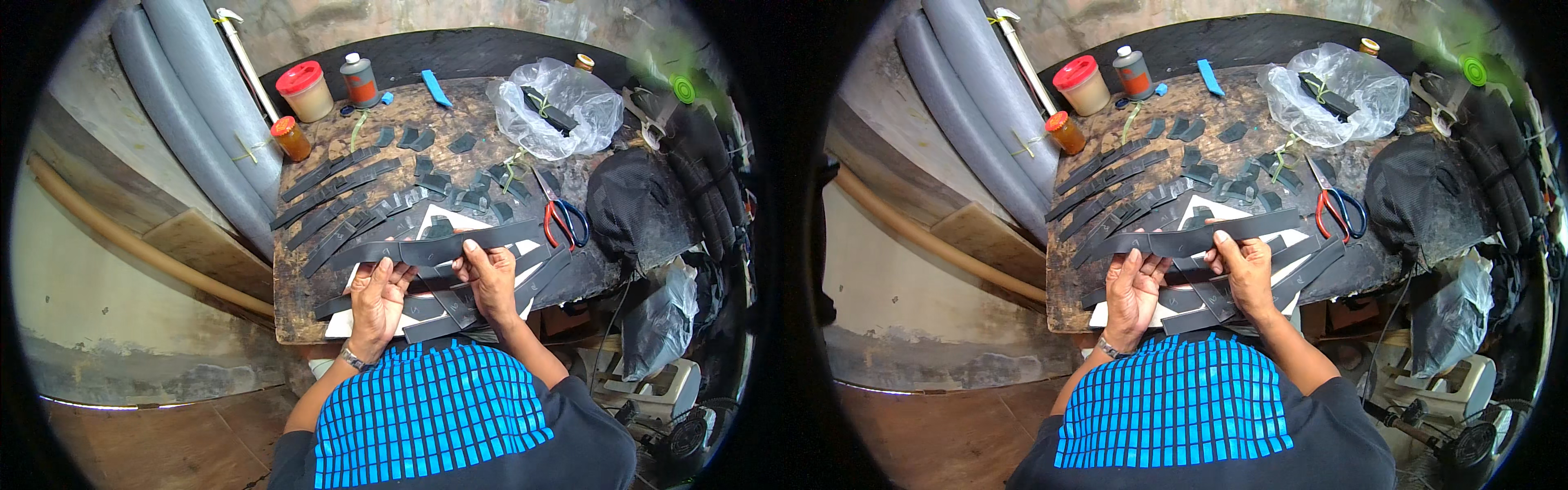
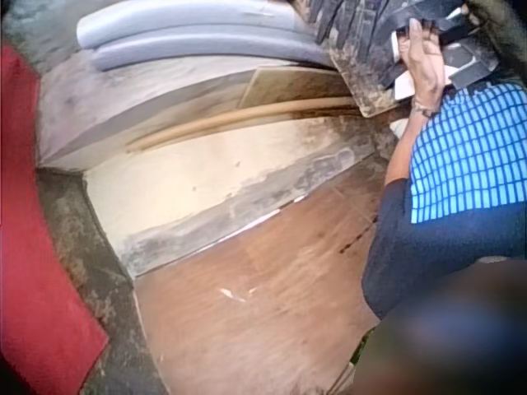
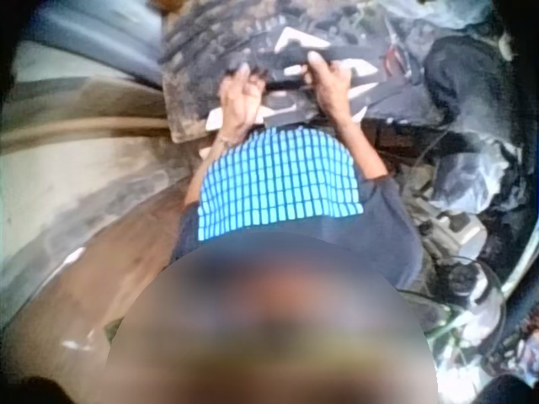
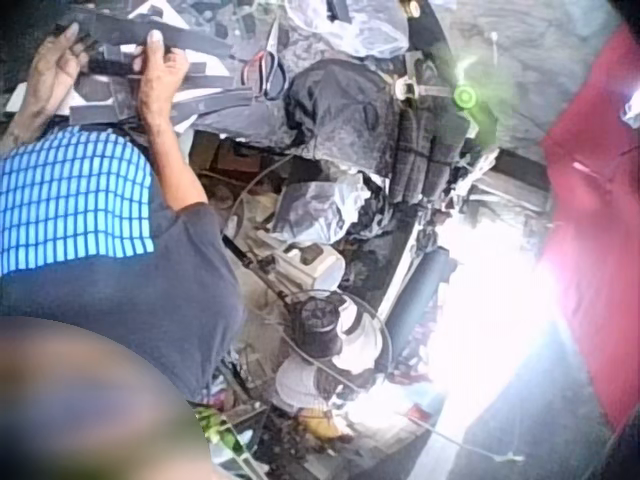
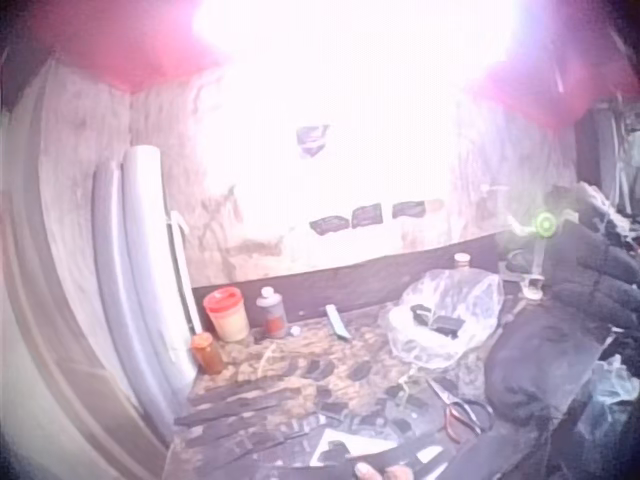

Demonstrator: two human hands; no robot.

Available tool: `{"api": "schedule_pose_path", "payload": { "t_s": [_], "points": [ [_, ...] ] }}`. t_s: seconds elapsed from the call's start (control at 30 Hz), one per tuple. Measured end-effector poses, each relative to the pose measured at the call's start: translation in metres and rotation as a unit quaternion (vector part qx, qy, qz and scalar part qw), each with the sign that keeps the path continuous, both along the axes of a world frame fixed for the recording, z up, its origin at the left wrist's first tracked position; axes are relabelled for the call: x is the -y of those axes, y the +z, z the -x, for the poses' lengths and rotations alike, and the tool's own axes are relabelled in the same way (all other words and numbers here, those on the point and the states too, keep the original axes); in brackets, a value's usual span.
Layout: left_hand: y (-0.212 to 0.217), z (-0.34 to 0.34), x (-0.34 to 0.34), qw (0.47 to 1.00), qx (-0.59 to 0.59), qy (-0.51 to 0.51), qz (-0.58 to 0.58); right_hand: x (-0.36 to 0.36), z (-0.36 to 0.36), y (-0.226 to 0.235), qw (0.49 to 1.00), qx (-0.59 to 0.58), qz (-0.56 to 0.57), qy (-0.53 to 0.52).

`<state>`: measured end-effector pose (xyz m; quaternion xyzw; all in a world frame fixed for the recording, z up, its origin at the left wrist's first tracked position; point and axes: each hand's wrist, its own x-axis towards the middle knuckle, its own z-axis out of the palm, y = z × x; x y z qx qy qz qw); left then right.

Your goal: The person repeatedly picks up black rubber shoe parts and aligns them with other pieces on a white template on the table. They handle the parts one at a time, turning and fitting them together without using any tools. The assembled pieces remain on the table throughout the clip.

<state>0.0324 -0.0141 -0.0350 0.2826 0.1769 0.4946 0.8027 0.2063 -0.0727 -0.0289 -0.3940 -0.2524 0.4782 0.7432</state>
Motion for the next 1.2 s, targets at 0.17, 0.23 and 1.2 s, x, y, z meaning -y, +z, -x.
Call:
{"api": "schedule_pose_path", "payload": {
  "t_s": [0.17, 0.23, 1.2],
  "points": [
    [-0.020, -0.001, -0.009, 0.999, -0.002, 0.037, -0.009, -0.001, -0.006, -0.007, 0.997, -0.059, -0.050, 0.016],
    [-0.022, -0.001, -0.009, 0.999, 0.010, 0.040, -0.014, -0.001, -0.007, -0.008, 0.997, -0.062, -0.040, 0.020],
    [-0.021, 0.003, -0.006, 0.990, -0.025, 0.137, -0.019, -0.006, -0.016, -0.010, 0.978, -0.187, -0.093, 0.032]
  ]
}}
